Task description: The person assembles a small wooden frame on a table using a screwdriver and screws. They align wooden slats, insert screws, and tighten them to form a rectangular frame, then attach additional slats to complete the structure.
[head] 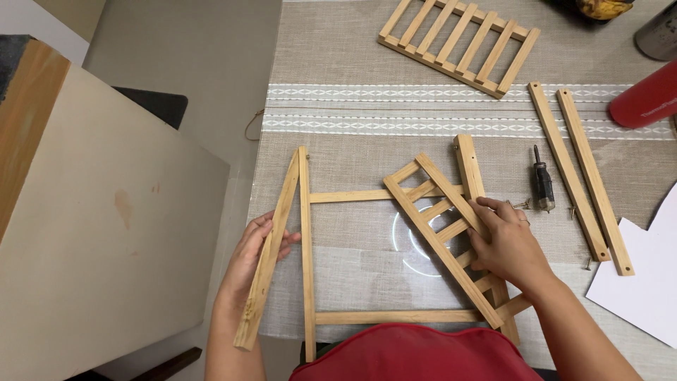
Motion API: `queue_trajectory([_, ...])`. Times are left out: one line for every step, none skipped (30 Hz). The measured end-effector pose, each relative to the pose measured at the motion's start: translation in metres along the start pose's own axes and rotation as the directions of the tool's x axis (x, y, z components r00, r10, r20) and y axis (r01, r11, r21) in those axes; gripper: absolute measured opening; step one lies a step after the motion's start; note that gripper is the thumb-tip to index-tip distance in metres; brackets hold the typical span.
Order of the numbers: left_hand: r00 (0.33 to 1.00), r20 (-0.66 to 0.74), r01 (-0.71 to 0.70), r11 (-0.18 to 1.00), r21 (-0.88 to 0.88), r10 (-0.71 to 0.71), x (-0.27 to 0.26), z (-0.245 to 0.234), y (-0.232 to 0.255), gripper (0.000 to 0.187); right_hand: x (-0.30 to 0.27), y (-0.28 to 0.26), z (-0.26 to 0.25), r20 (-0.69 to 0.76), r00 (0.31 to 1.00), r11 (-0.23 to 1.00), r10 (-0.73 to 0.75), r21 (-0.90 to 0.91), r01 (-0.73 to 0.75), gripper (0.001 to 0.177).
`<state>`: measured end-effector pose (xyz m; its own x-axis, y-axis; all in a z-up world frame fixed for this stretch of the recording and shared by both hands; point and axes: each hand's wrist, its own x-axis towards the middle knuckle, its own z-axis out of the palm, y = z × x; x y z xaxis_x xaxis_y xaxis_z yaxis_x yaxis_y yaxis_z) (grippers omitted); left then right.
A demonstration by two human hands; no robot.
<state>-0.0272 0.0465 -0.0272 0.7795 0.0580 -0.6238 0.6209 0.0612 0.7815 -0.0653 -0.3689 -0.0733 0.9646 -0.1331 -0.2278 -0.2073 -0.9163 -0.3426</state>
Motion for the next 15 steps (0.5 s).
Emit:
queue_trajectory([1.0,0.001,-0.001,1.0,-0.002,0.001,0.0004,-0.0001,-0.0001,0.059,0.0001,0.0003,0.0,-0.006,1.0,1.0,-0.01,-0.004,0.01,0.059])
queue_trajectory([1.0,0.003,-0.001,1.0,-0.004,0.001,0.0008,-0.0004,-0.0002,0.059,0.0002,0.0002,0.0002,-0.013,1.0,1.0,-0.02,-0.007,0.02,0.059])
queue_trajectory([1.0,0.007,-0.004,1.0,-0.007,0.004,0.001,-0.0006,-0.0003,0.059,0.0003,0.0002,0.0002,-0.019,0.999,0.999,-0.031,-0.011,0.03,0.058])
queue_trajectory([1.0,0.011,-0.007,1.0,-0.01,0.007,0.001,-0.0009,-0.0004,0.059,0.0003,-0.0001,0.0003,-0.015,1.0,1.0,-0.026,-0.011,0.026,0.059])
queue_trajectory([1.0,0.014,-0.01,1.0,-0.012,0.01,0.001,-0.001,-0.0004,0.059,0.0002,-0.0004,0.0004,-0.011,1.0,1.0,-0.021,-0.012,0.021,0.059])
queue_trajectory([1.0,0.011,-0.01,1.0,-0.01,0.01,0.0009,-0.0007,-0.0003,0.059,0.0003,-0.0005,0.0002,-0.006,1.0,1.0,-0.016,-0.012,0.016,0.059])
queue_trajectory([1.0,0.008,-0.01,1.0,-0.007,0.01,0.0008,-0.0004,-0.0002,0.059,0.0004,-0.0006,0.0002,0.005,1.0,1.0,-0.004,-0.015,0.004,0.06])
queue_trajectory([1.0,0.005,-0.009,1.0,-0.005,0.009,0.0005,-0.0002,-0.0004,0.058,0.0001,-0.0005,0.0002,0.017,1.0,1.0,0.008,-0.019,-0.008,0.061])
queue_trajectory([1.0,0.004,-0.009,1.0,-0.004,0.009,0.0003,0.0001,-0.0005,0.058,-0.0001,-0.0004,0.0005,0.028,0.999,1.0,0.02,-0.023,-0.02,0.062])
queue_trajectory([1.0,0.003,-0.01,1.0,-0.003,0.01,0.0002,0.0003,-0.0003,0.058,0.0004,-0.0003,0.0009,0.015,1.0,1.0,0.007,-0.028,-0.007,0.061])
queue_trajectory([1.0,0.002,-0.01,1.0,-0.001,0.01,0.0002,0.0004,0.0,0.058,0.0009,0.0,0.0013,0.002,1.0,0.999,-0.006,-0.034,0.006,0.06])
queue_trajectory([1.0,-0.005,-0.006,1.0,0.001,0.006,0.0003,0.0005,0.0002,0.058,0.0012,0.0003,0.0019,-0.011,1.0,0.999,-0.02,-0.04,0.019,0.059])
queue_trajectory([1.0,-0.012,-0.001,1.0,0.002,0.001,0.0004,0.0005,0.0001,0.057,0.0018,0.0008,0.0024,-0.01,1.0,0.999,-0.015,-0.043,0.015,0.059])
queue_trajectory([1.0,-0.019,0.003,1.0,0.004,-0.003,0.0007,0.0005,-0.0006,0.057,0.0017,0.0013,0.003,-0.009,1.0,0.999,-0.011,-0.047,0.011,0.059])
queue_trajectory([1.0,-0.011,-0.004,1.0,0.001,0.004,0.0011,0.0001,-0.0018,0.057,0.0015,0.0021,0.0031,-0.007,1.0,0.999,-0.006,-0.051,0.006,0.058])
